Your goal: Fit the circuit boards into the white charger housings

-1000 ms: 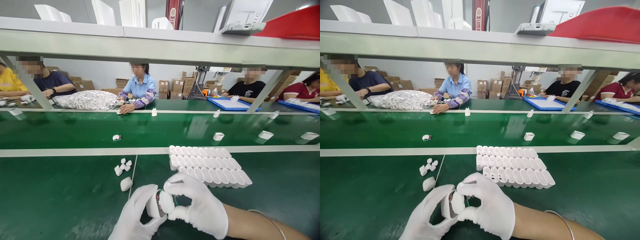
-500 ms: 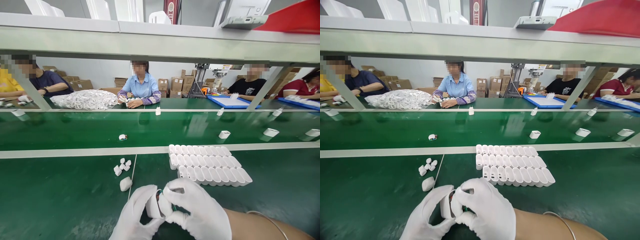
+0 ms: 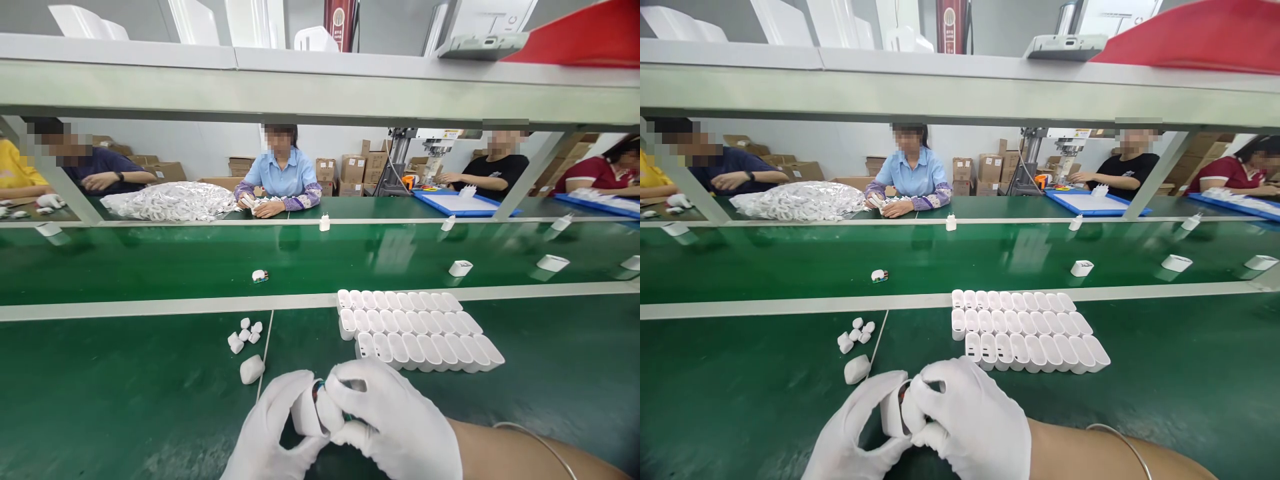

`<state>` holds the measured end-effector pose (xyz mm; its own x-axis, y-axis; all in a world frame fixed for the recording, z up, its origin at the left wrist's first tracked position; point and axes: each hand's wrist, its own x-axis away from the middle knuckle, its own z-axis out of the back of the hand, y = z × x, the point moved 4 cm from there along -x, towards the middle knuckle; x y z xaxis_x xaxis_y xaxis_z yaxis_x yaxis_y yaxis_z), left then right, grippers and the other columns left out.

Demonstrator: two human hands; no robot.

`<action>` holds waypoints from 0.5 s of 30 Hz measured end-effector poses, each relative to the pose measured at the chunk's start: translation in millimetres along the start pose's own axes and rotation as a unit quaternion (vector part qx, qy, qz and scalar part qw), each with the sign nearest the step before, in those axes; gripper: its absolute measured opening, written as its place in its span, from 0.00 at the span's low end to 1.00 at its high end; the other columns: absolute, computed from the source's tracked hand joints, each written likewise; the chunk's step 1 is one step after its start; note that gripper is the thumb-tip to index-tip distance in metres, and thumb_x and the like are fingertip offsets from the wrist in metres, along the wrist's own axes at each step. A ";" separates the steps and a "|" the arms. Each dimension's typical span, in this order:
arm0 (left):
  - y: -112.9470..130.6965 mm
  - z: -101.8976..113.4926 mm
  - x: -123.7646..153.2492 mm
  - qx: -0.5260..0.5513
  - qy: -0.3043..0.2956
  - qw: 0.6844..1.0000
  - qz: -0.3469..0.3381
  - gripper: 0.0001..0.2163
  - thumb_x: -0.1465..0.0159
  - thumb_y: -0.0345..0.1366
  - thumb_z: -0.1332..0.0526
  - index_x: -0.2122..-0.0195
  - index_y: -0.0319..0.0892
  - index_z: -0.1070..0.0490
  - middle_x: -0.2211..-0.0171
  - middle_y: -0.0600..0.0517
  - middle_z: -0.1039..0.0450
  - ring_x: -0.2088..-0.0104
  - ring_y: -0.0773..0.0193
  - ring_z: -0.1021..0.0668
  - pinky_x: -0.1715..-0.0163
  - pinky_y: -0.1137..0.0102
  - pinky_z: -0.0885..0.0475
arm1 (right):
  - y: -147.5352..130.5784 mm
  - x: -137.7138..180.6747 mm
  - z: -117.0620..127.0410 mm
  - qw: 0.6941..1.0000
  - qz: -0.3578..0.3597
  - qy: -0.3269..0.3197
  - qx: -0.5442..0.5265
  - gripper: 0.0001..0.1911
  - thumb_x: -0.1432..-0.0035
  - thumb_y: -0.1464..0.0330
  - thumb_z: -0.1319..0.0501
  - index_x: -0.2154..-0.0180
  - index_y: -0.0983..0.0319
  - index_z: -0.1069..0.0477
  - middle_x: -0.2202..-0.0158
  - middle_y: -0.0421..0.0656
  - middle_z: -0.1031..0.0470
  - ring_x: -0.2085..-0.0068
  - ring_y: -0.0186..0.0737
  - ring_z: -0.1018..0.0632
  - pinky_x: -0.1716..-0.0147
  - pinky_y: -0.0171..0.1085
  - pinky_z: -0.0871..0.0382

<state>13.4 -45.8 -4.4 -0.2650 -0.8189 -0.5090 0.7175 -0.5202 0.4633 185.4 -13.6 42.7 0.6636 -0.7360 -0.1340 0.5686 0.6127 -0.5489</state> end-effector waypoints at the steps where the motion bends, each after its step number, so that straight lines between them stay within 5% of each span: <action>1: -0.1 0.1 0.1 -0.003 -0.001 1.000 0.001 0.24 0.38 0.35 0.36 0.43 0.47 0.43 0.51 0.46 0.27 0.54 0.64 0.21 0.53 0.77 0.26 | 0.6 -0.5 -0.3 1.000 0.000 0.004 -0.002 0.09 0.44 0.71 0.36 0.69 0.56 0.36 0.64 0.33 0.33 0.61 0.34 0.31 0.61 0.33 0.42; 8: 7.6 6.3 -5.5 0.000 0.035 0.999 -0.003 0.22 0.40 0.38 0.35 0.46 0.46 0.39 0.55 0.49 0.25 0.57 0.62 0.20 0.56 0.75 0.23 | -4.2 -6.8 3.4 0.997 0.076 -0.003 0.016 0.12 0.44 0.63 0.35 0.68 0.58 0.38 0.67 0.34 0.34 0.68 0.33 0.33 0.67 0.34 0.41; 15: 9.2 4.9 -6.5 0.080 0.054 0.989 0.113 0.20 0.44 0.40 0.32 0.50 0.53 0.32 0.56 0.56 0.23 0.58 0.62 0.20 0.58 0.73 0.22 | -2.4 -3.0 -23.4 0.987 0.105 0.006 0.118 0.34 0.52 0.63 0.31 0.45 0.64 0.38 0.43 0.54 0.36 0.55 0.52 0.29 0.57 0.46 0.31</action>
<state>18.6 -46.5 6.8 -0.0330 -0.8926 -0.4497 0.6370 -0.3655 0.6787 170.6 -19.6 25.1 0.7740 -0.5877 -0.2359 0.5168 0.8014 -0.3010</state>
